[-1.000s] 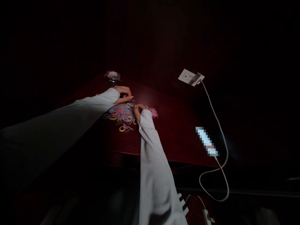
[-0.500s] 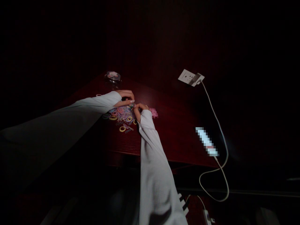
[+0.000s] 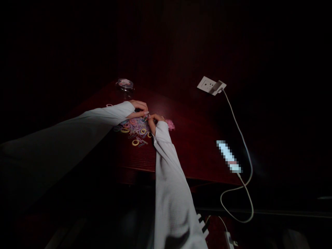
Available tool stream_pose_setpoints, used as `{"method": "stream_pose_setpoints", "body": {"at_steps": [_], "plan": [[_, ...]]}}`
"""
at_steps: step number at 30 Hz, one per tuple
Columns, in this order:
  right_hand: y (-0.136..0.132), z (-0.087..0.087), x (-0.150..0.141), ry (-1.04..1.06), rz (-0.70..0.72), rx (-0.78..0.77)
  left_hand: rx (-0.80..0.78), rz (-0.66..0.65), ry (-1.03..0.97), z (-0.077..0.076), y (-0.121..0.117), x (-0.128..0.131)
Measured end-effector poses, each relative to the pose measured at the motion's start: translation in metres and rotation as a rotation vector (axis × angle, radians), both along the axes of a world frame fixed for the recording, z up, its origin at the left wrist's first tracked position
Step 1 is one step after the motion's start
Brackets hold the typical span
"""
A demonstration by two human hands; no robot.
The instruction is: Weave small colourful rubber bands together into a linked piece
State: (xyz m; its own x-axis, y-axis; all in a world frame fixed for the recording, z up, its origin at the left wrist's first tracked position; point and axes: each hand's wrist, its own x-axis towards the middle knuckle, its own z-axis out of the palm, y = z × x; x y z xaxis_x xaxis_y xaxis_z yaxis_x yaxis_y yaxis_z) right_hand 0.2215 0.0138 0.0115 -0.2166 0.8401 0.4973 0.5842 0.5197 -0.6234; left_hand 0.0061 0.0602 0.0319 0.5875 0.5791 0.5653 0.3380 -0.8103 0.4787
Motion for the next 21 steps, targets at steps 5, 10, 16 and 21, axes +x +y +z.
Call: {"method": "stream_pose_setpoints", "body": {"at_steps": [5,10,16,21], "plan": [[-0.003,0.007,0.002,-0.02,0.018,-0.014,0.005,0.014,-0.007,0.001,-0.002,-0.001],[-0.002,0.008,0.003,-0.041,0.017,-0.038,-0.015,0.019,0.006,0.003,-0.003,-0.001],[0.005,-0.002,-0.001,0.006,-0.057,-0.026,-0.005,0.035,-0.007,0.006,-0.007,-0.001],[0.004,-0.001,-0.002,0.019,-0.05,-0.046,-0.004,0.048,-0.02,0.008,-0.009,-0.001]]}}
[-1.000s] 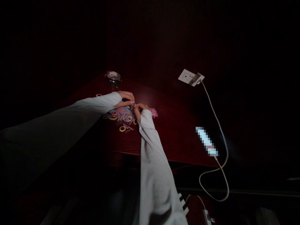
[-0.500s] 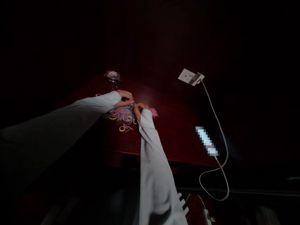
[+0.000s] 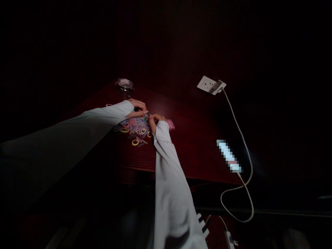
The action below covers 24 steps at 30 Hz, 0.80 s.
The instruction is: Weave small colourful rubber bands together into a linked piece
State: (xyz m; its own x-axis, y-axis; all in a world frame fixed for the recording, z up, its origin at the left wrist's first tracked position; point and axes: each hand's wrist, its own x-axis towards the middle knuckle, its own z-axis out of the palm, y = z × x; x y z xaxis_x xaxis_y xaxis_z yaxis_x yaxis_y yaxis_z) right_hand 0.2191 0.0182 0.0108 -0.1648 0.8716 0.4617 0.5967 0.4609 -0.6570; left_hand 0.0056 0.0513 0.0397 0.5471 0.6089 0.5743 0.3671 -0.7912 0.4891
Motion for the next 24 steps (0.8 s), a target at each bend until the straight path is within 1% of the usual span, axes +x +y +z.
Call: {"method": "stream_pose_setpoints", "body": {"at_steps": [3,8,12,22,24], "plan": [[-0.002,0.003,0.001,0.004,-0.004,0.004,-0.004,-0.008,-0.004,0.0,0.001,0.0],[-0.007,0.009,0.002,0.0,0.052,-0.035,-0.007,0.004,-0.01,0.0,0.001,0.0],[-0.01,0.013,0.001,0.012,0.062,-0.039,-0.007,-0.004,-0.024,0.0,0.001,0.001],[-0.009,0.013,0.002,-0.002,0.092,-0.018,-0.014,-0.006,-0.015,0.001,0.001,0.001],[-0.009,0.012,0.001,0.001,0.079,-0.015,-0.011,0.002,-0.009,0.001,0.001,0.001]]}}
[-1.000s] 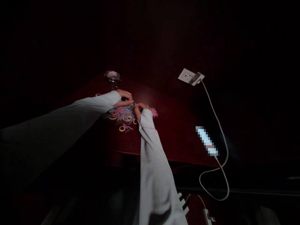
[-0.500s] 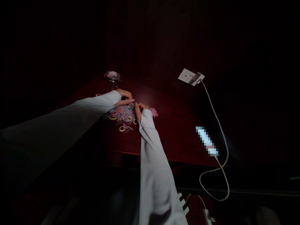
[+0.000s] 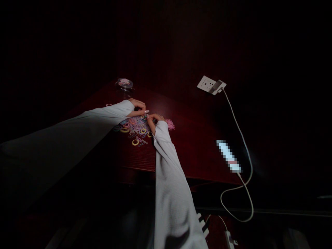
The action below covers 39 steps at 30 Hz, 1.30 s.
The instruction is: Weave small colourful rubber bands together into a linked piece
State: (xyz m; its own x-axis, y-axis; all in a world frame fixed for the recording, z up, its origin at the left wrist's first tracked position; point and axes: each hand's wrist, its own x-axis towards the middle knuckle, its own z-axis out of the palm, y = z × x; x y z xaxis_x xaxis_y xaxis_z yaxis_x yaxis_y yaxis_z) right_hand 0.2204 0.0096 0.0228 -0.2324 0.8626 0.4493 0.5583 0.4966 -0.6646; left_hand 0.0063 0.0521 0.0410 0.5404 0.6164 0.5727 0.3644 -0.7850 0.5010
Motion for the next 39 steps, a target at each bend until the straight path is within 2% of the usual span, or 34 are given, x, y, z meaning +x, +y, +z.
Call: {"method": "stream_pose_setpoints", "body": {"at_steps": [13,21,25,35,39], "plan": [[0.004,-0.004,0.001,0.001,-0.028,-0.009,0.031,0.052,0.024,0.001,-0.002,-0.001],[0.013,-0.018,-0.002,0.038,-0.088,0.042,0.034,0.068,0.018,-0.002,0.0,-0.003],[0.016,-0.022,0.001,0.031,-0.081,0.062,0.016,0.028,0.037,-0.005,0.001,-0.003],[0.007,-0.011,-0.002,0.016,-0.065,-0.006,0.021,0.017,0.056,-0.005,0.004,-0.005],[0.007,-0.012,-0.002,0.019,-0.061,-0.008,0.032,0.012,0.009,-0.005,0.005,-0.004]]}}
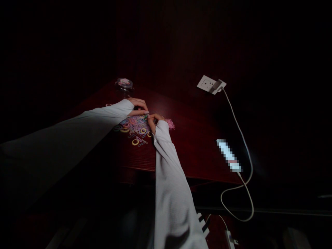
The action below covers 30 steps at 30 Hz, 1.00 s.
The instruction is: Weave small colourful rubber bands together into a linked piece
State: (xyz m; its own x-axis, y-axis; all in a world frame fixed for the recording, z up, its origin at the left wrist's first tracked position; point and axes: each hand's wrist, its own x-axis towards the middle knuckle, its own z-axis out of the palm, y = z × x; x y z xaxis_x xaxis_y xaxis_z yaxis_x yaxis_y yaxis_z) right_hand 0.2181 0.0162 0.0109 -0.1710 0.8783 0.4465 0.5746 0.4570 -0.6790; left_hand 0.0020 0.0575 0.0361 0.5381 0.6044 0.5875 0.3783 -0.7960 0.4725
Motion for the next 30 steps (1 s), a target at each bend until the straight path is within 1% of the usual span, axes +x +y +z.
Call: {"method": "stream_pose_setpoints", "body": {"at_steps": [4,11,17,20,30], "plan": [[0.002,-0.003,0.001,0.038,0.006,-0.011,0.009,-0.015,-0.016,0.0,0.001,0.001],[0.002,0.002,0.005,0.009,0.01,-0.037,0.018,-0.009,-0.015,-0.001,-0.001,0.0],[0.01,-0.01,0.004,0.05,-0.002,-0.01,-0.003,-0.032,0.05,-0.001,-0.001,-0.001],[0.011,-0.012,0.004,0.054,0.009,-0.007,-0.005,-0.034,0.085,0.0,0.0,-0.002],[0.004,0.0,0.007,0.042,0.055,-0.057,-0.082,-0.001,0.144,0.006,-0.003,-0.003]]}}
